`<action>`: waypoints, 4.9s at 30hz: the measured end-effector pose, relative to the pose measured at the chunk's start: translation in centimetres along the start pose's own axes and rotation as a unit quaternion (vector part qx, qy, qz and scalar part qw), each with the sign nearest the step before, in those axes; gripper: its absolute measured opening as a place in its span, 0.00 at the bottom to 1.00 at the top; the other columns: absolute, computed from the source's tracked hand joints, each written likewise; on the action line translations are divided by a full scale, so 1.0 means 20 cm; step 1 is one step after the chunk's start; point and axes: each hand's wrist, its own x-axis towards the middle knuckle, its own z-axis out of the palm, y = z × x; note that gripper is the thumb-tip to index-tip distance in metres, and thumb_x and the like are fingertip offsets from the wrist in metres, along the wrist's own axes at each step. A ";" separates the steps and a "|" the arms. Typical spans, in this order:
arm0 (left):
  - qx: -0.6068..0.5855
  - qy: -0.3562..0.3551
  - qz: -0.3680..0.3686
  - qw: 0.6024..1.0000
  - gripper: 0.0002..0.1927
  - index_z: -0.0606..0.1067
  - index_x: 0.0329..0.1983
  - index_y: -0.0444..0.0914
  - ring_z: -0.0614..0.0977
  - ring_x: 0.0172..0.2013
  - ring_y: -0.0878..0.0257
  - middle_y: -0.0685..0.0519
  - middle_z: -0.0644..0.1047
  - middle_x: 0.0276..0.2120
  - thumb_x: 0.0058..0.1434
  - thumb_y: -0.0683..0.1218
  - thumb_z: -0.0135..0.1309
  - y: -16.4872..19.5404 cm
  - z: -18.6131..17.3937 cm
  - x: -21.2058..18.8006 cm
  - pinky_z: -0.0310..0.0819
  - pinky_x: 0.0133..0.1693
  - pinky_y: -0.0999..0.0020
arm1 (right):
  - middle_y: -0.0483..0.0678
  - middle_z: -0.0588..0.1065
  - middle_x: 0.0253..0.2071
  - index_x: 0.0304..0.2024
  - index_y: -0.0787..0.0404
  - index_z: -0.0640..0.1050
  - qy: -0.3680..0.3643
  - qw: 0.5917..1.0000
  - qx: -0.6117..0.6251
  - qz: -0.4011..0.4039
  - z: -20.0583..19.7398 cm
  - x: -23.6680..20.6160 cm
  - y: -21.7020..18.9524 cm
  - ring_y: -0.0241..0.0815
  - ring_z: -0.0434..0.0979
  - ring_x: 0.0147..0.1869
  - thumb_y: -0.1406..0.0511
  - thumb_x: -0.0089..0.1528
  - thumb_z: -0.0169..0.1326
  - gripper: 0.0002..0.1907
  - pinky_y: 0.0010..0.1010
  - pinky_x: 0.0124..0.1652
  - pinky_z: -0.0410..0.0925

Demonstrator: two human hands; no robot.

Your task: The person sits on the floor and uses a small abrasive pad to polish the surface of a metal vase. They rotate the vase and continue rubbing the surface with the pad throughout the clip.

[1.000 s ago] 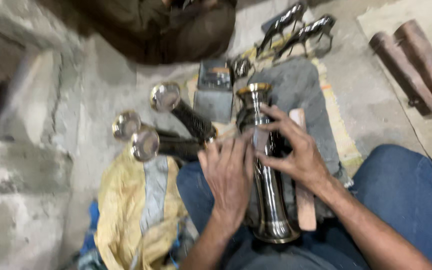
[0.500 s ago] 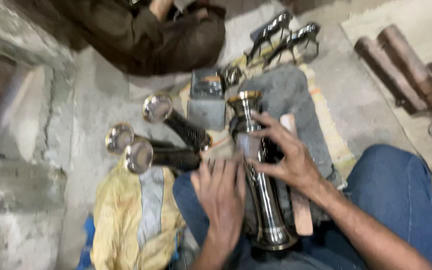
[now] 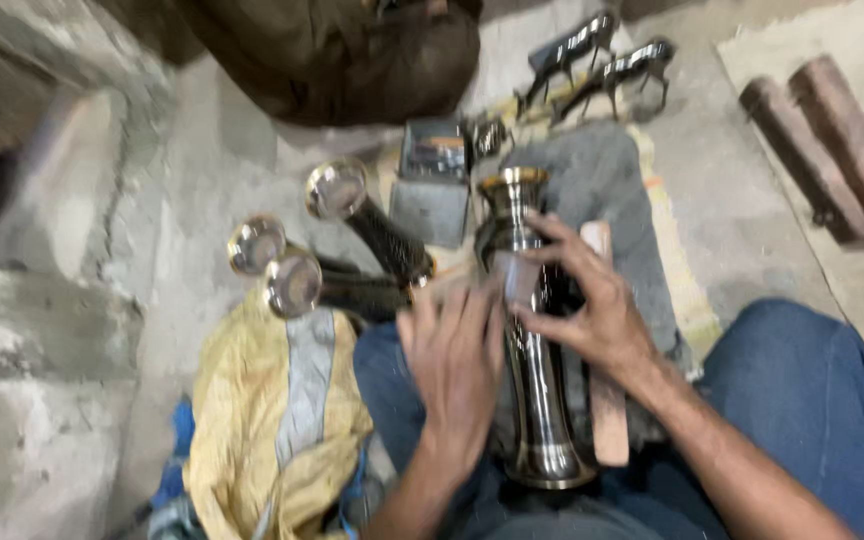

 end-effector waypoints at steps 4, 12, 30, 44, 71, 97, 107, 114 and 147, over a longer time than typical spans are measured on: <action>0.010 0.002 -0.002 1.000 0.17 0.80 0.53 0.43 0.74 0.41 0.55 0.55 0.78 0.39 0.59 0.43 0.62 -0.01 0.01 -0.02 0.60 0.41 0.57 | 0.52 0.67 0.71 0.53 0.60 0.77 0.016 1.000 0.007 0.014 0.00 -0.01 -0.02 0.53 0.62 0.78 0.64 0.50 0.71 0.29 0.46 0.70 0.61; 0.005 0.020 -0.015 1.000 0.17 0.80 0.51 0.44 0.75 0.42 0.56 0.55 0.79 0.38 0.58 0.43 0.62 -0.02 0.01 -0.02 0.61 0.41 0.58 | 0.52 0.67 0.71 0.53 0.60 0.78 0.011 1.000 0.008 0.009 0.01 0.00 0.01 0.55 0.60 0.78 0.64 0.49 0.72 0.30 0.47 0.71 0.59; 0.002 0.000 -0.006 1.000 0.14 0.80 0.50 0.41 0.75 0.43 0.50 0.51 0.77 0.38 0.60 0.43 0.60 0.02 -0.01 -0.01 0.63 0.45 0.53 | 0.52 0.66 0.72 0.52 0.61 0.76 0.007 1.000 0.016 -0.002 0.00 0.00 0.00 0.55 0.60 0.78 0.64 0.50 0.71 0.29 0.48 0.71 0.58; -0.010 -0.013 -0.003 1.000 0.12 0.79 0.51 0.39 0.74 0.42 0.50 0.50 0.79 0.42 0.63 0.42 0.59 0.04 -0.02 0.00 0.63 0.45 0.53 | 0.51 0.65 0.73 0.54 0.60 0.76 -0.004 0.999 0.040 0.013 -0.01 -0.01 0.00 0.53 0.61 0.79 0.65 0.50 0.69 0.30 0.47 0.72 0.60; -0.001 -0.014 0.001 1.000 0.12 0.80 0.49 0.41 0.74 0.40 0.53 0.52 0.78 0.40 0.61 0.42 0.60 0.01 -0.01 0.01 0.62 0.43 0.54 | 0.53 0.66 0.72 0.53 0.61 0.77 0.006 1.000 0.004 0.013 -0.01 -0.01 0.00 0.53 0.62 0.77 0.65 0.51 0.71 0.29 0.46 0.71 0.61; -0.153 0.023 -0.032 0.987 0.10 0.80 0.50 0.40 0.81 0.43 0.55 0.52 0.83 0.44 0.66 0.42 0.58 -0.05 0.02 0.07 0.70 0.44 0.58 | 0.54 0.66 0.73 0.56 0.61 0.76 0.000 1.000 0.010 0.000 -0.01 -0.01 0.00 0.55 0.60 0.79 0.65 0.51 0.71 0.31 0.49 0.72 0.59; -0.117 -0.041 -0.027 0.992 0.14 0.78 0.55 0.39 0.83 0.34 0.53 0.47 0.78 0.36 0.66 0.42 0.60 -0.07 0.06 -0.02 0.78 0.35 0.59 | 0.53 0.66 0.72 0.55 0.60 0.76 -0.002 1.000 0.010 0.019 0.00 -0.01 0.00 0.55 0.60 0.78 0.64 0.49 0.71 0.32 0.49 0.71 0.60; -0.007 -0.032 0.037 0.999 0.23 0.77 0.59 0.38 0.76 0.39 0.52 0.47 0.73 0.38 0.59 0.40 0.61 -0.03 0.04 -0.03 0.73 0.43 0.57 | 0.53 0.66 0.72 0.55 0.60 0.76 -0.003 1.000 0.010 0.001 -0.01 -0.01 -0.01 0.55 0.61 0.79 0.66 0.49 0.71 0.31 0.47 0.72 0.60; -0.119 0.001 -0.020 0.993 0.07 0.76 0.42 0.33 0.77 0.39 0.45 0.43 0.75 0.37 0.62 0.35 0.58 -0.01 0.04 -0.04 0.72 0.42 0.54 | 0.54 0.67 0.72 0.55 0.61 0.77 0.007 1.000 0.016 -0.020 0.00 0.00 0.00 0.55 0.63 0.78 0.65 0.50 0.72 0.31 0.49 0.74 0.58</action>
